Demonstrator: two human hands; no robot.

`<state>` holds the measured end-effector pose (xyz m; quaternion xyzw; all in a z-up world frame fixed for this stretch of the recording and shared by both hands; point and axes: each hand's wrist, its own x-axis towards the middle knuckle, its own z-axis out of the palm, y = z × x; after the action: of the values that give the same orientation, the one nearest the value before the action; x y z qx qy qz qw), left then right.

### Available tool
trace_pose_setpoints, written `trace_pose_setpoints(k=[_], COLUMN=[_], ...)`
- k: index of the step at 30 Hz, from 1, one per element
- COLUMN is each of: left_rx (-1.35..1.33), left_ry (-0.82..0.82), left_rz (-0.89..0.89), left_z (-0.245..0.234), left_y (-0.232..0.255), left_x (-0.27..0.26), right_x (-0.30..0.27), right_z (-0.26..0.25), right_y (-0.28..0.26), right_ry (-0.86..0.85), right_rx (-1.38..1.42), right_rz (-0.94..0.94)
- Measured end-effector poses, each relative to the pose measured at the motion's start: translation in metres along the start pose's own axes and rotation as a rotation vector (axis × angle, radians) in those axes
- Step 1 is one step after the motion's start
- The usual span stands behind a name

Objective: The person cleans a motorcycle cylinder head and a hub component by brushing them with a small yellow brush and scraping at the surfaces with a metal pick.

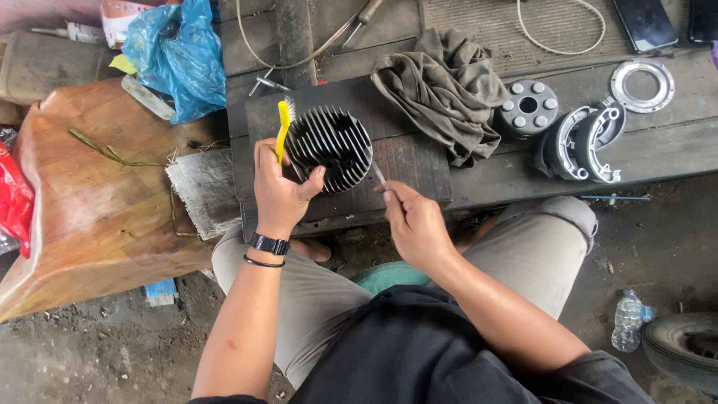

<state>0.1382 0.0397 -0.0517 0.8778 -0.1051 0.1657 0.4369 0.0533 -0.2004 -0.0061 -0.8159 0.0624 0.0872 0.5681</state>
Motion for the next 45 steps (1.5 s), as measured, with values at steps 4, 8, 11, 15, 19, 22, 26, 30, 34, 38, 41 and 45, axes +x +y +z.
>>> trace_pose_setpoints(k=[4,8,11,15,19,22,26,30,34,38,41,45], left_rx=[0.0,-0.012,-0.013,-0.007,-0.002,0.013,-0.002,0.02,0.001,0.035,0.045,0.033], left_ry=[-0.005,-0.009,-0.013,-0.021,-0.034,-0.025,-0.028,-0.026,-0.008,-0.008,-0.02,-0.014], left_rz=[-0.006,-0.003,-0.008,-0.023,-0.039,-0.038,-0.059,-0.065,-0.069,-0.075,-0.092,-0.081], left_z=[-0.001,-0.001,-0.001,-0.002,-0.002,-0.001,-0.003,-0.002,-0.001,0.0,0.0,-0.004], left_y=[0.001,-0.002,-0.002,0.0,0.002,0.003,0.006,0.011,0.006,0.003,0.006,0.015], left_x=[0.0,0.0,-0.002,-0.001,0.0,-0.001,-0.001,-0.003,-0.002,0.0,-0.006,0.0], right_x=[0.01,0.023,0.027,0.031,0.01,0.014,0.031,0.028,0.027,0.028,0.019,0.012], right_z=[-0.014,-0.018,-0.017,-0.011,-0.013,-0.011,-0.004,-0.002,0.001,-0.003,-0.007,-0.012], right_y=[-0.008,-0.006,-0.007,0.024,-0.018,-0.02,0.019,0.021,-0.007,-0.015,-0.026,-0.026], right_ry=[-0.038,-0.137,-0.198,-0.179,-0.137,-0.157,-0.133,-0.102,-0.16,-0.118,-0.147,-0.098], right_rx=[-0.151,-0.365,-0.41,-0.108,-0.26,-0.407,-0.114,-0.089,-0.291,0.008,0.018,-0.016], right_rz=[-0.008,0.031,0.039,0.017,-0.003,-0.067,-0.011,0.039,-0.026,-0.045,-0.089,-0.027])
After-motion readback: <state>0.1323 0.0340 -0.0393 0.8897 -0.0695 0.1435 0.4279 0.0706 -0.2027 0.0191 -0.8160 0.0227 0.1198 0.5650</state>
